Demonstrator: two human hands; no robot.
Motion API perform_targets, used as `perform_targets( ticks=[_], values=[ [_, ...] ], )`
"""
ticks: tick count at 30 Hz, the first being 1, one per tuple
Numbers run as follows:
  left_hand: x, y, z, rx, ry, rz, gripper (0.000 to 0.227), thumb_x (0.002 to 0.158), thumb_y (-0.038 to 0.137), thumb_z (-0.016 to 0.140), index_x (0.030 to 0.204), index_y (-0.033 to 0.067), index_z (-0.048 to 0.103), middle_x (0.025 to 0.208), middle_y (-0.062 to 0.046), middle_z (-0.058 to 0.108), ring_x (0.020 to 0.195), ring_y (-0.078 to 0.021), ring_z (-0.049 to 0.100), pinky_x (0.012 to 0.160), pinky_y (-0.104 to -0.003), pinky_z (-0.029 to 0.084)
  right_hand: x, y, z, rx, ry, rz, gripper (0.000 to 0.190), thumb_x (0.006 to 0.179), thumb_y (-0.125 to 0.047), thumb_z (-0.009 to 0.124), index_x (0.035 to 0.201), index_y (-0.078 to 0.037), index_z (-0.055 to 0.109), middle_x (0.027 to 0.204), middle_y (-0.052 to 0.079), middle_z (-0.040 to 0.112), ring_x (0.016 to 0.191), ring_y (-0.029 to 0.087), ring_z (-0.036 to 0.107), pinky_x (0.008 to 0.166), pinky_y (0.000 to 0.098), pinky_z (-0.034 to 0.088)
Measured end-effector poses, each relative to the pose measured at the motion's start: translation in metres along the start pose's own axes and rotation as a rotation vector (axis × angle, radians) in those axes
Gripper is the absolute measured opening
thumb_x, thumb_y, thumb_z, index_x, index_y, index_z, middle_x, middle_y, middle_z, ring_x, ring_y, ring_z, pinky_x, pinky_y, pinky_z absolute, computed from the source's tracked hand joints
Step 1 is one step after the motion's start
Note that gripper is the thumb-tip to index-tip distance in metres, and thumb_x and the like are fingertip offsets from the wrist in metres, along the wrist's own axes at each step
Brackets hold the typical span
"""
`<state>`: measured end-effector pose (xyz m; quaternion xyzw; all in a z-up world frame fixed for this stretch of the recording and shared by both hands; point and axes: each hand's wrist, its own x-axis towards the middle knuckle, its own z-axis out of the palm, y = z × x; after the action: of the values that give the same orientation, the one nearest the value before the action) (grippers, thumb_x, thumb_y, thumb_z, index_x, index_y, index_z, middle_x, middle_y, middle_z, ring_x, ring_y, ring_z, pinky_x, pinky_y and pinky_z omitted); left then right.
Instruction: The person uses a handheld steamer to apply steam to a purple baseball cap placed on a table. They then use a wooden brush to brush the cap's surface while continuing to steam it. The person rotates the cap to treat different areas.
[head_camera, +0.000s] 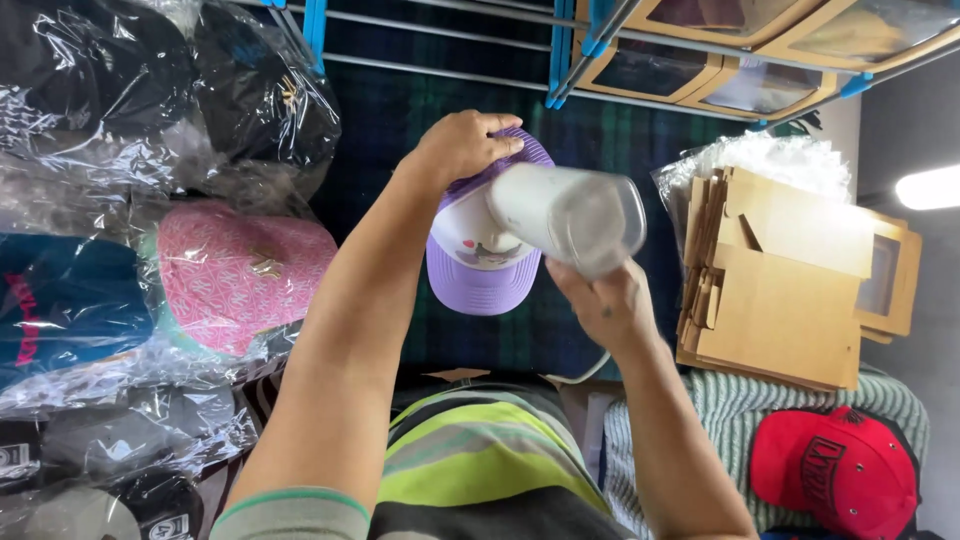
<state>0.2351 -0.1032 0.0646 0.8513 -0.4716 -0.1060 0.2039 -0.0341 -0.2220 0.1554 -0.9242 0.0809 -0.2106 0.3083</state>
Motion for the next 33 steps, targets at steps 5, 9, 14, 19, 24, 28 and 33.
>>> perform_targets(
  ticks=[5, 9, 14, 19, 24, 28, 33],
  values=[
    [0.011, 0.019, -0.003, -0.193, -0.125, -0.34, 0.048, 0.094, 0.068, 0.05, 0.135, 0.0467, 0.062, 0.128, -0.002, 0.069, 0.12, -0.0268, 0.064, 0.104, -0.038, 0.051, -0.076, 0.079, 0.017, -0.206, -0.019, -0.183, 0.014, 0.086, -0.027, 0.076, 0.099, -0.023, 0.08, 0.069, -0.001, 0.07, 0.061, 0.027, 0.068, 0.056, 0.0385, 0.054],
    [0.015, 0.026, -0.012, -0.189, -0.157, -0.362, 0.051, 0.094, 0.069, 0.049, 0.137, 0.0437, 0.062, 0.131, -0.002, 0.068, 0.122, -0.0271, 0.064, 0.104, -0.038, 0.05, -0.091, 0.058, 0.035, 0.057, -0.013, 0.201, 0.014, 0.085, -0.034, 0.079, 0.092, -0.022, 0.08, 0.072, 0.0, 0.073, 0.066, 0.023, 0.072, 0.063, 0.0362, 0.056],
    [0.009, 0.034, -0.021, -0.166, -0.169, -0.368, 0.052, 0.096, 0.069, 0.044, 0.139, 0.044, 0.06, 0.131, -0.006, 0.068, 0.122, -0.0283, 0.063, 0.105, -0.039, 0.049, -0.107, 0.032, 0.057, 0.374, -0.021, 0.641, 0.022, 0.084, -0.042, 0.082, 0.085, -0.02, 0.08, 0.076, 0.002, 0.077, 0.072, 0.019, 0.076, 0.071, 0.0337, 0.059],
    [0.004, 0.037, -0.027, -0.18, -0.165, -0.364, 0.051, 0.098, 0.065, 0.043, 0.141, 0.0411, 0.059, 0.13, -0.011, 0.067, 0.122, -0.031, 0.063, 0.105, -0.041, 0.049, -0.113, 0.052, 0.094, 0.885, 0.071, 0.844, 0.024, 0.098, -0.031, 0.063, 0.098, -0.007, 0.063, 0.072, 0.02, 0.075, 0.075, 0.033, 0.077, 0.08, 0.0515, 0.058],
    [0.008, 0.037, -0.023, -0.189, -0.163, -0.363, 0.05, 0.099, 0.065, 0.042, 0.141, 0.0418, 0.059, 0.129, -0.01, 0.067, 0.122, -0.0302, 0.063, 0.105, -0.04, 0.049, -0.121, 0.016, 0.1, 1.28, 0.179, 1.026, 0.018, 0.096, -0.021, 0.063, 0.095, -0.003, 0.058, 0.073, 0.028, 0.074, 0.077, 0.042, 0.077, 0.078, 0.0588, 0.06],
    [0.008, 0.038, -0.022, -0.184, -0.161, -0.356, 0.049, 0.101, 0.063, 0.042, 0.142, 0.0408, 0.059, 0.125, -0.01, 0.068, 0.12, -0.03, 0.065, 0.104, -0.04, 0.05, -0.119, -0.009, 0.118, 1.283, 0.254, 1.038, 0.021, 0.092, -0.017, 0.073, 0.093, -0.009, 0.054, 0.086, 0.006, 0.067, 0.081, 0.036, 0.077, 0.084, 0.0592, 0.062],
    [0.008, 0.036, -0.021, -0.187, -0.169, -0.357, 0.052, 0.1, 0.066, 0.042, 0.142, 0.0409, 0.058, 0.127, -0.011, 0.067, 0.122, -0.0301, 0.063, 0.106, -0.04, 0.049, -0.117, -0.02, 0.117, 1.327, 0.248, 1.091, 0.027, 0.095, -0.02, 0.068, 0.1, -0.01, 0.044, 0.107, 0.006, 0.044, 0.092, 0.039, 0.074, 0.093, 0.0633, 0.06]
  ],
)
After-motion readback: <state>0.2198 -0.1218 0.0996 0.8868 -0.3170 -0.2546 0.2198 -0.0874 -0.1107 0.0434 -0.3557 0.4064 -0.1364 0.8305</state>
